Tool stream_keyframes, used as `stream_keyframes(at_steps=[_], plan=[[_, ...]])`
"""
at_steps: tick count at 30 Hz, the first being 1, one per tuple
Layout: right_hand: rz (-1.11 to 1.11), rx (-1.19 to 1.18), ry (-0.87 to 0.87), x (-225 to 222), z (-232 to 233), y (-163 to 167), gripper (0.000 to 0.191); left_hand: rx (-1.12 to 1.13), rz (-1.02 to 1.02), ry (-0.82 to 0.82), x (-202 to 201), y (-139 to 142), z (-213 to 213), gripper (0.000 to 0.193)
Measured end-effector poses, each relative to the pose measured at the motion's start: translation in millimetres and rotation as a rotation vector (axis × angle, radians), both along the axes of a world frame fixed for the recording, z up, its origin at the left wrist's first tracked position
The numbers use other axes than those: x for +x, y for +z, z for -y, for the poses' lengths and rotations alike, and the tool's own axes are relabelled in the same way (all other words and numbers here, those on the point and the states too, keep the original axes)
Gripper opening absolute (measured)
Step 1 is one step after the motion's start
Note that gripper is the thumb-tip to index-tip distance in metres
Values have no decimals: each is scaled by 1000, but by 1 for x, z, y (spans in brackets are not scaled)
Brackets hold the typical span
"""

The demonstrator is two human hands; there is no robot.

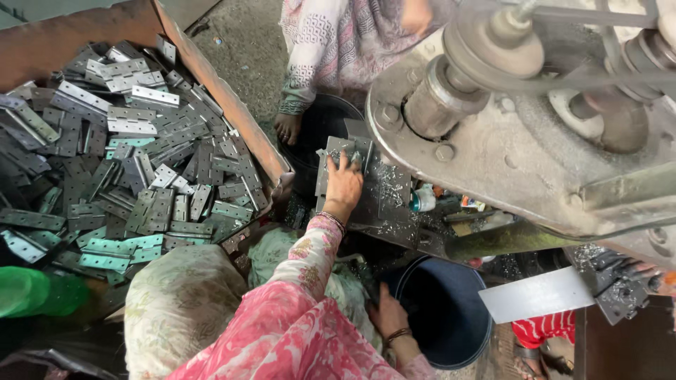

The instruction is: The person repeatedly picks metal brackets from a cardboard box, places them into a press machine, and removes the processed pieces. The task involves continuous manual handling of the brackets and operating the machine lever.

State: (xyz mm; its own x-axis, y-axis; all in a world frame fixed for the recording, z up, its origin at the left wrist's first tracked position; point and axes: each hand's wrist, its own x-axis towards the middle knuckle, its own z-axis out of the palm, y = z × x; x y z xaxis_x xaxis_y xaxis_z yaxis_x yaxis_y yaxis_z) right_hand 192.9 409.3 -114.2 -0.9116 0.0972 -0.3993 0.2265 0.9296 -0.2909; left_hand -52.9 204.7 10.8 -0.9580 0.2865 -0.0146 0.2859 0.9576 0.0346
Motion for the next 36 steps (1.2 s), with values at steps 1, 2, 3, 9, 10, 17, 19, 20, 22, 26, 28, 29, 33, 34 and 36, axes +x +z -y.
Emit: stream_keyframes(at_steps=[1,2,3,9,10,17,19,20,22,26,28,29,33,34,36], plan=[[53,37,4,-2,-2,6,79,-15,26,-11,3,-2,1,37],[105,73,4,-4,-4,13,78,-15,2,-23,6,-4,3,37],[98,70,31,-7,-5,20,76,-13,-22,-40,12,-7,4,37],[102,82,62,-13,0,54,73,176,-194,-126,84,-40,11,45],[100,87,67,-12,2,56,73,255,-150,-138,100,-45,12,45],[64,88,84,-7,6,61,73,72,-408,-273,148,-69,16,42],[83,92,77,-7,3,60,75,86,-481,-289,150,-65,15,43],[93,90,75,-8,1,60,75,141,-493,-292,151,-63,14,41],[36,45,92,-12,-3,61,72,244,-520,-300,153,-51,13,36],[-421,-166,109,-34,-8,70,59,423,-524,-245,159,-24,10,37],[-442,-321,-21,-51,-8,76,58,649,-423,-152,159,-19,6,42],[-453,-399,-84,-59,-7,80,58,757,-374,-85,157,-19,2,37],[-597,-962,-105,-90,-2,96,51,1169,-209,40,131,-28,-7,28],[-585,-1087,-172,-96,0,98,48,1267,-178,34,122,-31,-6,30],[-632,-1188,-237,-107,4,101,44,1262,-84,73,99,-33,0,38]])
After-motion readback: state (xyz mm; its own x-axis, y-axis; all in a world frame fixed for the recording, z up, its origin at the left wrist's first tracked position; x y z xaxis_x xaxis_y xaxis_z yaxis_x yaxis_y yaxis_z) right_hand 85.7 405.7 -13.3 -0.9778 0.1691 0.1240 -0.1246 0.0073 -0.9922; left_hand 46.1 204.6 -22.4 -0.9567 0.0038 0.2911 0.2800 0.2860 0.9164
